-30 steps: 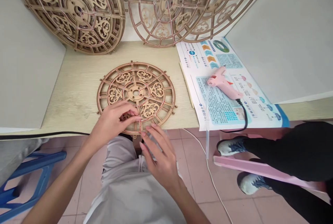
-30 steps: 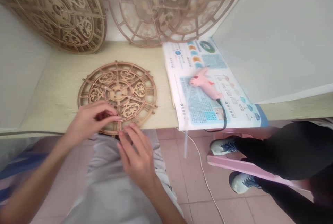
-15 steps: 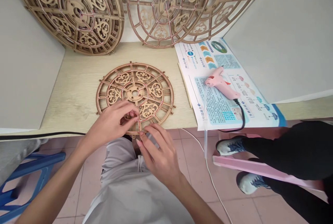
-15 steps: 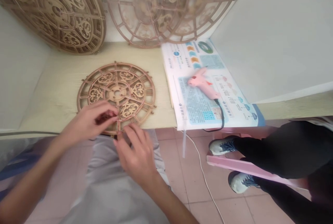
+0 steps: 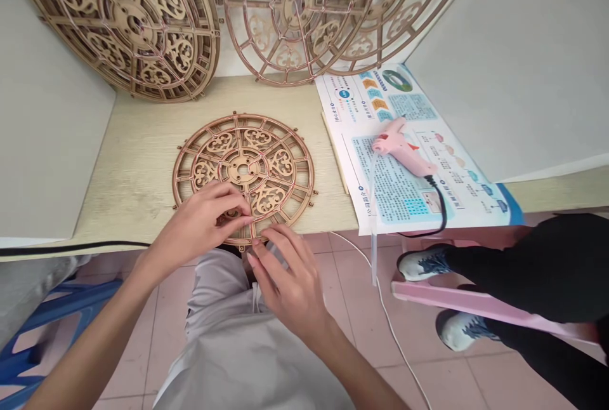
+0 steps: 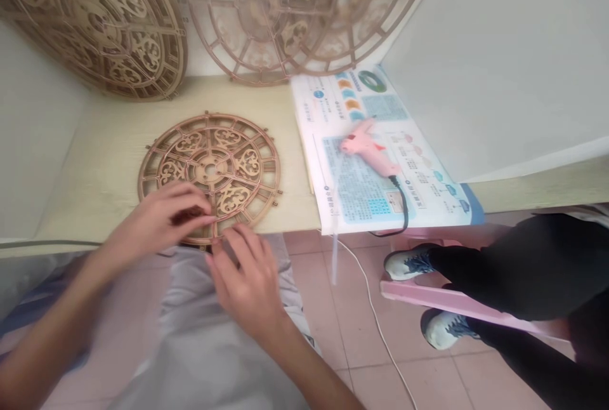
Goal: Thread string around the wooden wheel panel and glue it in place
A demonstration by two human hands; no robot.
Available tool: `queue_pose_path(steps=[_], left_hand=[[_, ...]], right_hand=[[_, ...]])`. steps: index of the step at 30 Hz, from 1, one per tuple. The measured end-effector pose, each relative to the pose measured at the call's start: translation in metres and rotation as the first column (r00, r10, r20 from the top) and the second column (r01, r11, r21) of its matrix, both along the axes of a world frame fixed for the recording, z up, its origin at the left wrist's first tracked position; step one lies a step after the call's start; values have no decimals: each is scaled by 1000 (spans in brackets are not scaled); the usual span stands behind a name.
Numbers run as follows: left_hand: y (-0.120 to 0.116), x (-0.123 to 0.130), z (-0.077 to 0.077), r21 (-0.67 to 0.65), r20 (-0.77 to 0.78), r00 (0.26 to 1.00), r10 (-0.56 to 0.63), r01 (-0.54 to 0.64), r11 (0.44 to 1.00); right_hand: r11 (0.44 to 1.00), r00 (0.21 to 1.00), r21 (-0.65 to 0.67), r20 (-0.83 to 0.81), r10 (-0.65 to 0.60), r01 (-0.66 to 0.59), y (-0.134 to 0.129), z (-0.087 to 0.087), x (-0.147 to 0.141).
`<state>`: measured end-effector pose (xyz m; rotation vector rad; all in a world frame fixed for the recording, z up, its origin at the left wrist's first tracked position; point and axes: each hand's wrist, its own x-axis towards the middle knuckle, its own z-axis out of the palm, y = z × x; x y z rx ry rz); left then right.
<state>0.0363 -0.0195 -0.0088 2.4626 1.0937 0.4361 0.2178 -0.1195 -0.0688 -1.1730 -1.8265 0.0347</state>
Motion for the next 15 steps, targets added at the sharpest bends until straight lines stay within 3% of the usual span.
queue_pose_path(steps=[15], left_hand=[[5,-4,3,-5,-87,996,-13,13,1000]], right_hand=[[999,999,-35,-32,6,-7,-1,-1,0]])
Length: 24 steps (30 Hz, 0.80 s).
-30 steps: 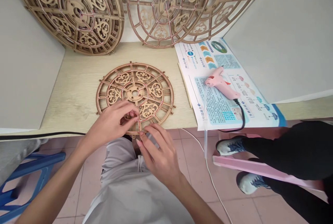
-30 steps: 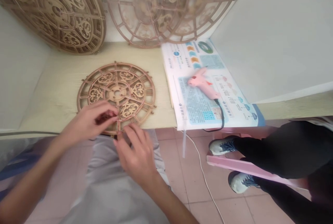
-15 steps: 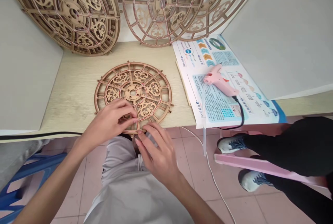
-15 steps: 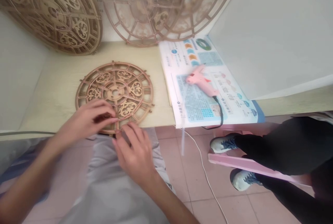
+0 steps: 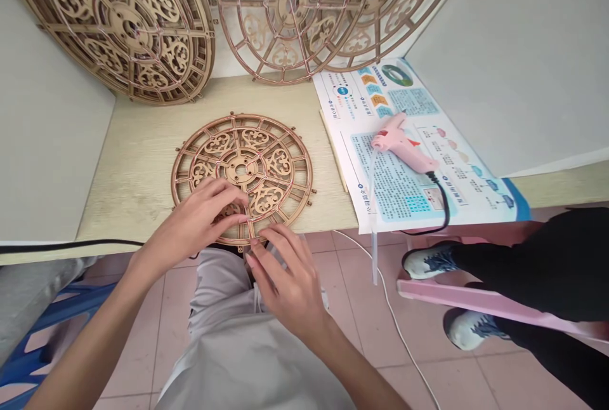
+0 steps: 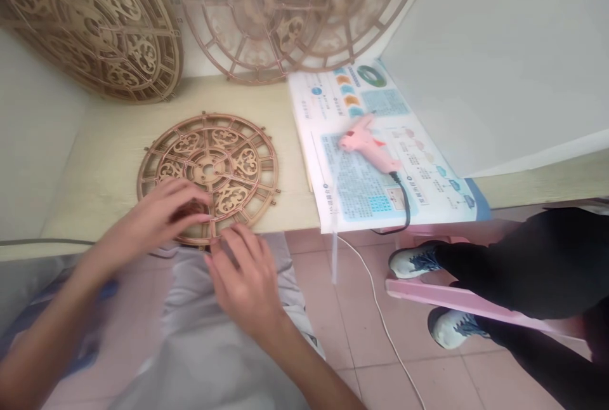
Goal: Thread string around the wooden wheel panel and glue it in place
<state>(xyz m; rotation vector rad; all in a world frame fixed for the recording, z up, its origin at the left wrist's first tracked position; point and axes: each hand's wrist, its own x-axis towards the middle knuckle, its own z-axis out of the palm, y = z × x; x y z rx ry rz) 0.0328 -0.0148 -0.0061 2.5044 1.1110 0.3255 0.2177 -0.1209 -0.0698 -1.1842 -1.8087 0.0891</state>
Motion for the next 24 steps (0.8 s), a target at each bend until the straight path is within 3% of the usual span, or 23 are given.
queue_pose_path(steps=[5,12,24], left_hand=[[4,-2,5,58,-59,995,-79,83,995],[11,5,18,-17,-54,981,-188,187,982],[17,3,21,-47,-132,954,-271,267,963]], right_hand=[[1000,1000,7,-9,5,-5,0,0,0],[1000,1000,17,-10,-6,6,0,0,-1],[1000,1000,9,-22,2,-2,-1,-3,-1]])
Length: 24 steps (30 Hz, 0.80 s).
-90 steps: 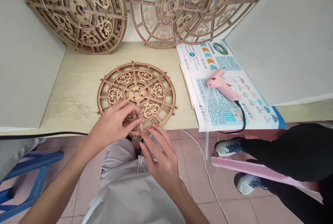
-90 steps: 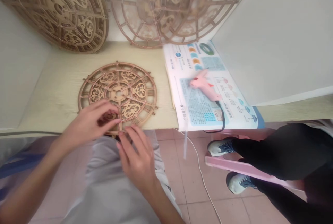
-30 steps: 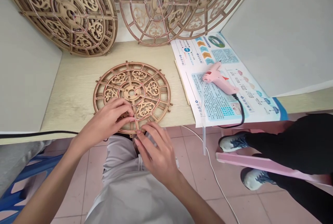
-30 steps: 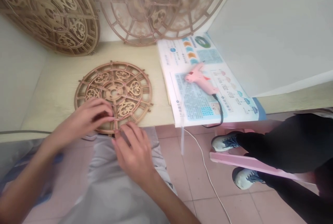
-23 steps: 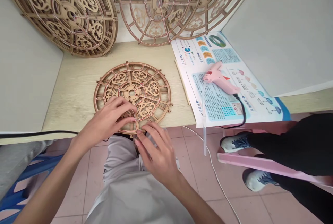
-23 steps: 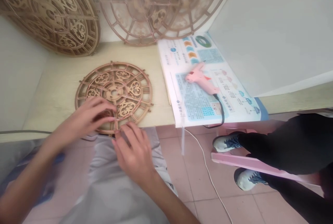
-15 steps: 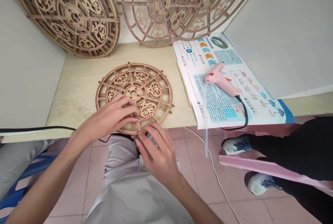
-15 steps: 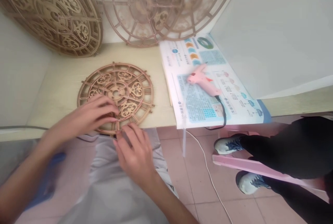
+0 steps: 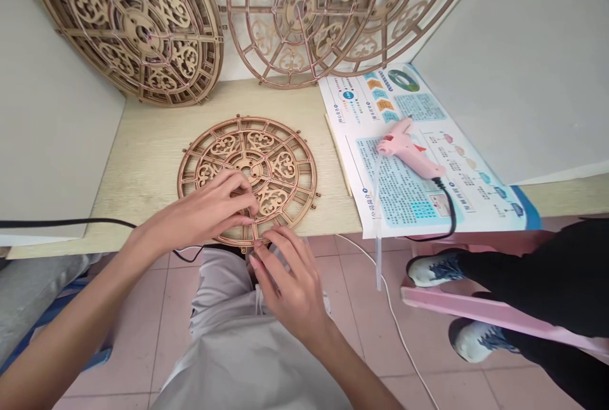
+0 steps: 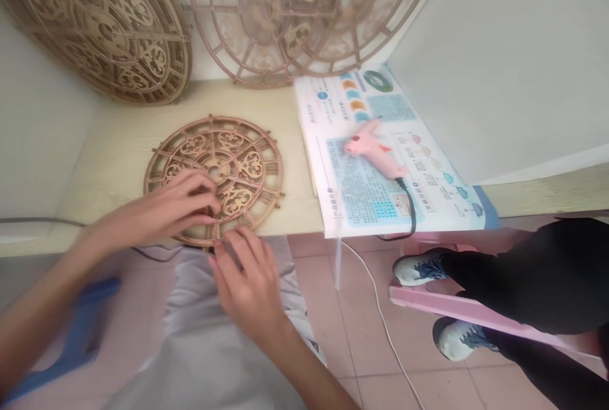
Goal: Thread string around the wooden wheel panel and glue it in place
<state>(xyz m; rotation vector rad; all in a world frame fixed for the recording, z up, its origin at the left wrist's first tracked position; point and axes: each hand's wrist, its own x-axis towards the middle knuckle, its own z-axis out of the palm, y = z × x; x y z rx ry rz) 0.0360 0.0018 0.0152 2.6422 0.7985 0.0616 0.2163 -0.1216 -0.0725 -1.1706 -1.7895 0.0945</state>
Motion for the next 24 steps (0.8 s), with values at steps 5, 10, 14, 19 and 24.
queue_pose_path(steps=[5,10,14,19,24], left_hand=[[3,0,2,-48,-5,1000,8,-8,999],[5,-2,-1,-56,18,1000,21,-20,998],[5,-3,-2,-10,19,1000,19,-19,1000],[5,-3,-3,49,25,999,-23,22,999],[4,-3,-6,73,38,996,-80,77,994]], right_hand=[[1000,1000,-8,-7,6,-6,-1,1,0],[1000,1000,-17,-15,20,-20,-1,0,0],[1000,1000,-15,-20,22,-23,-1,-1,0],[999,999,-24,-21,28,-28,-2,-2,0],[999,999,-22,-20,25,-25,-3,-2,0]])
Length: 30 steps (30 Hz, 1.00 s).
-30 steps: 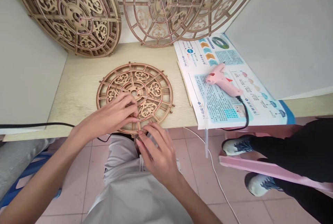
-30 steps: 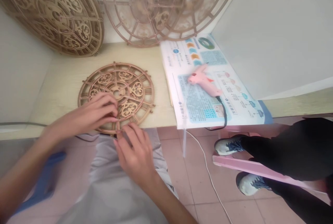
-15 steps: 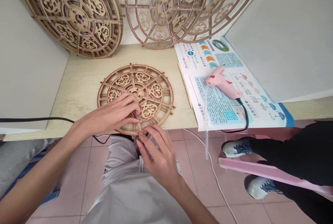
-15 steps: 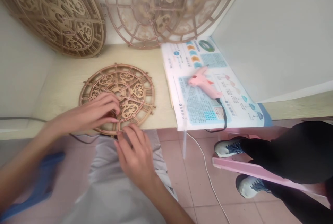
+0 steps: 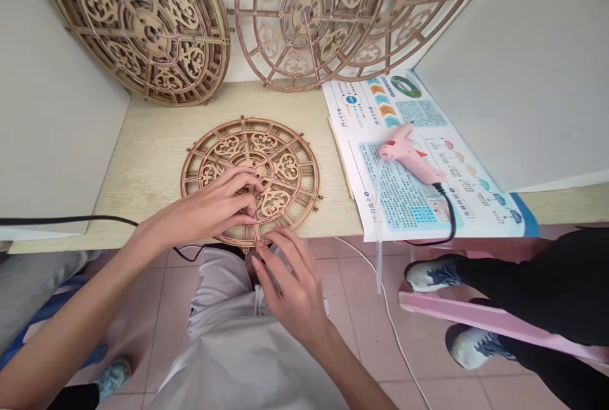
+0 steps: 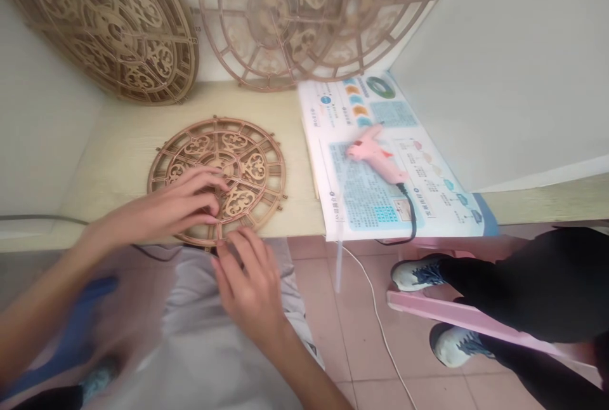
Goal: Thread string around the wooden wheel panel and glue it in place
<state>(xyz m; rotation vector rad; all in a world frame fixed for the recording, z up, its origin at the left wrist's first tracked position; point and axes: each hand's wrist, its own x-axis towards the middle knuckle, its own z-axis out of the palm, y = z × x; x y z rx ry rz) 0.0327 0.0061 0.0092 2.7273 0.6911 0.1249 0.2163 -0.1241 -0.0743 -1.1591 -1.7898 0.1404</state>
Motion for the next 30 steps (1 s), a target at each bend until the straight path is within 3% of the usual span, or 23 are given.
queue_pose_path(steps=[4,14,21,30], left_hand=[[-2,0,-3,68,-1,1000,-18,18,998],[-6,3,-1,24,23,1000,-9,8,1000],[2,2,-1,203,-13,983,-182,181,962],[2,2,-4,204,-14,989,-144,144,968]], right_hand=[[1000,1000,-11,-1,7,-7,0,0,0],[1000,1000,-2,-4,8,-8,1,-1,0],[999,998,42,52,-27,25,1,2,0],[998,990,62,140,-10,1,-3,6,3]])
